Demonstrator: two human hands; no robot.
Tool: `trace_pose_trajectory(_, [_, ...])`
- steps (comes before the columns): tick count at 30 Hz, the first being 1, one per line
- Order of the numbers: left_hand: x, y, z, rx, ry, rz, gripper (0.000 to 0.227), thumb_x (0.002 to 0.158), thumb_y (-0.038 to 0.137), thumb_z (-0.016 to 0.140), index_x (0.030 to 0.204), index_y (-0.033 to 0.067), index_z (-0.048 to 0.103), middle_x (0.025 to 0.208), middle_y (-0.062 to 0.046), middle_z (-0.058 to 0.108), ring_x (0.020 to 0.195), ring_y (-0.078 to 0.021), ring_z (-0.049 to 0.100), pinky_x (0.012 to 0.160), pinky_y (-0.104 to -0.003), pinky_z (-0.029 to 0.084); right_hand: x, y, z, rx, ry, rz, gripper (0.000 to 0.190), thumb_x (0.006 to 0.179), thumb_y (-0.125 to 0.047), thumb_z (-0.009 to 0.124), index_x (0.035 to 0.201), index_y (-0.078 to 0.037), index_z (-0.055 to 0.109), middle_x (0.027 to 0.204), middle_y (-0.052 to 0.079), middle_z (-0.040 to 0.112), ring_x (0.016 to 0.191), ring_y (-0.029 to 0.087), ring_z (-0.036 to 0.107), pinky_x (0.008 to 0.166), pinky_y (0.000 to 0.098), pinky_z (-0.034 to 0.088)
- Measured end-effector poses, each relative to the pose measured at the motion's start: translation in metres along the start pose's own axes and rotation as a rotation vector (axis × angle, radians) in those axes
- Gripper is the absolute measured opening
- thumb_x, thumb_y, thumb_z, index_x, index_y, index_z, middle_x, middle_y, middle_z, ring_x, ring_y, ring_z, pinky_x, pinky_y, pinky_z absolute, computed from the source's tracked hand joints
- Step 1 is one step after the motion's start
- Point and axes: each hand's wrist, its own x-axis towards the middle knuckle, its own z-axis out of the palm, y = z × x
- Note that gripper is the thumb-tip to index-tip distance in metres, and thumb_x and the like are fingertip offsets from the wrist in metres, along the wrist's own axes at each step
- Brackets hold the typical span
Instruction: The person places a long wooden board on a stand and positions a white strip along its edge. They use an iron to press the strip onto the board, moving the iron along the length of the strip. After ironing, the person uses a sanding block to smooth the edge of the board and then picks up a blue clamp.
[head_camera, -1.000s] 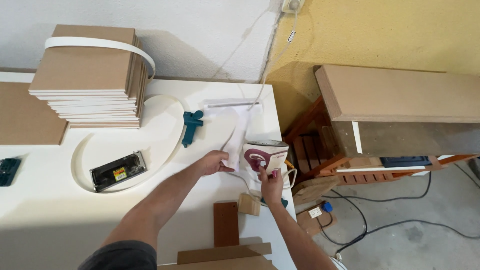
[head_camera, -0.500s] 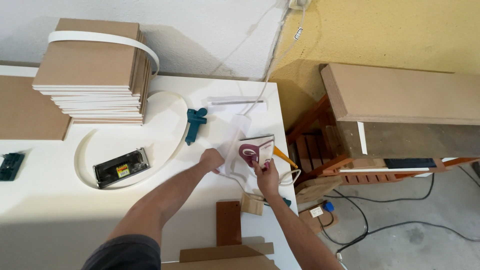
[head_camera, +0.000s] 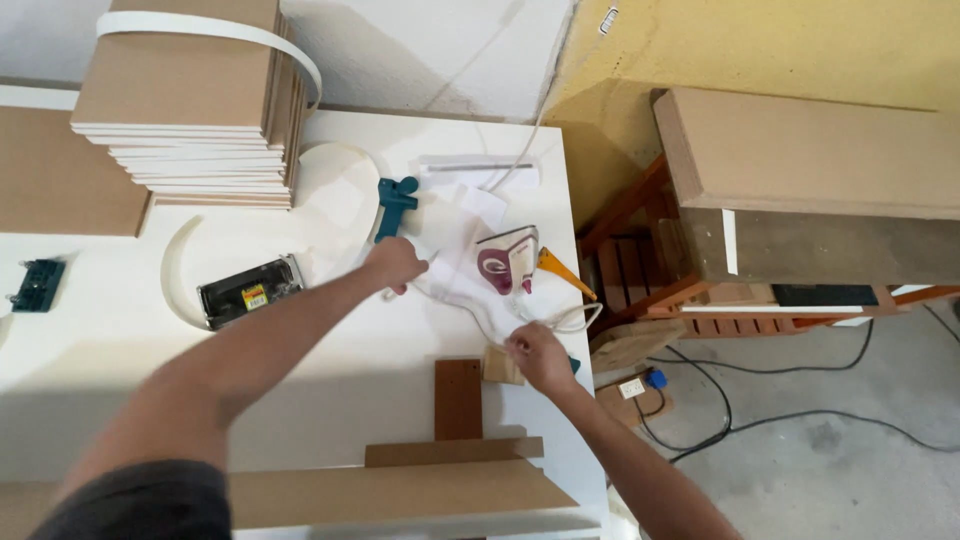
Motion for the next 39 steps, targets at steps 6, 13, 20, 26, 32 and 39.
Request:
trace_pose_trajectory(6, [-0.227, 0.065, -0.088, 0.021, 0.034, 0.161, 0.04, 0.09, 0.039, 0.059, 0.089, 0.0015, 0.075, 0.064, -0.013, 0.071, 0.065, -0.0269, 0.076, 0.071, -0.038, 0.058, -0.064, 0.013, 0.004, -0.419, -0.163, -0.357, 0.033, 0.082, -0.034, 0.081, 0.109, -0.018, 0.073, 0.125, 0.003, 0.063, 0.118, 0.03, 0.059, 0.099, 0.0435, 0.049])
trace_pose_trajectory(13, [-0.405, 0.054, -0.046, 0.198, -0.074, 0.21, 0.061, 0.081, 0.07, 0.07, 0.119, 0.0231, 0.073, 0.111, -0.008, 0.077, 0.114, -0.0352, 0.072, 0.099, -0.05, 0.057, -0.053, 0.0, 0.012, -0.376, -0.146, -0.41, 0.052, 0.074, -0.037, 0.088, 0.11, -0.01, 0.063, 0.112, 0.01, 0.061, 0.11, 0.032, 0.062, 0.099, 0.0412, 0.05])
trace_pose_trajectory(20, [-0.427, 0.002, 0.072, 0.555, 0.383, 0.148, 0.104, 0.072, 0.075, 0.079, 0.149, 0.0157, 0.043, 0.139, -0.008, 0.059, 0.139, -0.029, 0.052, 0.121, -0.049, 0.036, -0.027, -0.03, -0.043, -0.285, -0.083, -0.331, 0.064, 0.067, -0.049, 0.078, 0.111, -0.007, 0.059, 0.098, 0.013, 0.058, 0.096, 0.036, 0.061, 0.093, 0.0452, 0.047])
trace_pose_trajectory(26, [-0.415, -0.008, 0.099, 0.733, 0.643, 0.069, 0.119, 0.062, 0.091, 0.069, 0.155, 0.0235, 0.035, 0.149, 0.003, 0.051, 0.144, -0.0176, 0.046, 0.129, -0.043, 0.027, -0.03, -0.133, -0.238, 0.153, -0.595, 0.133, 0.081, 0.075, -0.028, 0.075, 0.145, -0.012, 0.037, 0.136, 0.025, 0.054, 0.129, 0.047, 0.056, 0.107, 0.0555, 0.046])
trace_pose_trajectory(32, [-0.443, -0.018, 0.072, 0.568, 0.71, 0.059, 0.125, 0.064, 0.083, 0.07, 0.162, 0.0181, 0.027, 0.162, -0.004, 0.038, 0.15, -0.0214, 0.034, 0.13, -0.044, 0.016, -0.06, -0.208, -0.302, -0.138, -0.833, -0.229, 0.071, 0.086, -0.045, 0.069, 0.143, -0.012, 0.04, 0.126, 0.019, 0.061, 0.111, 0.041, 0.063, 0.085, 0.054, 0.053])
trace_pose_trajectory(39, [-0.422, -0.187, 0.055, 0.682, 0.525, -0.189, 0.069, 0.08, 0.039, 0.07, 0.146, 0.0265, 0.051, 0.145, 0.005, 0.06, 0.133, -0.0204, 0.06, 0.115, -0.04, 0.046, -0.065, -0.246, -0.28, -0.543, -0.901, -0.337, 0.073, 0.088, -0.061, 0.063, 0.138, -0.01, 0.045, 0.123, 0.008, 0.058, 0.104, 0.031, 0.061, 0.081, 0.0479, 0.051])
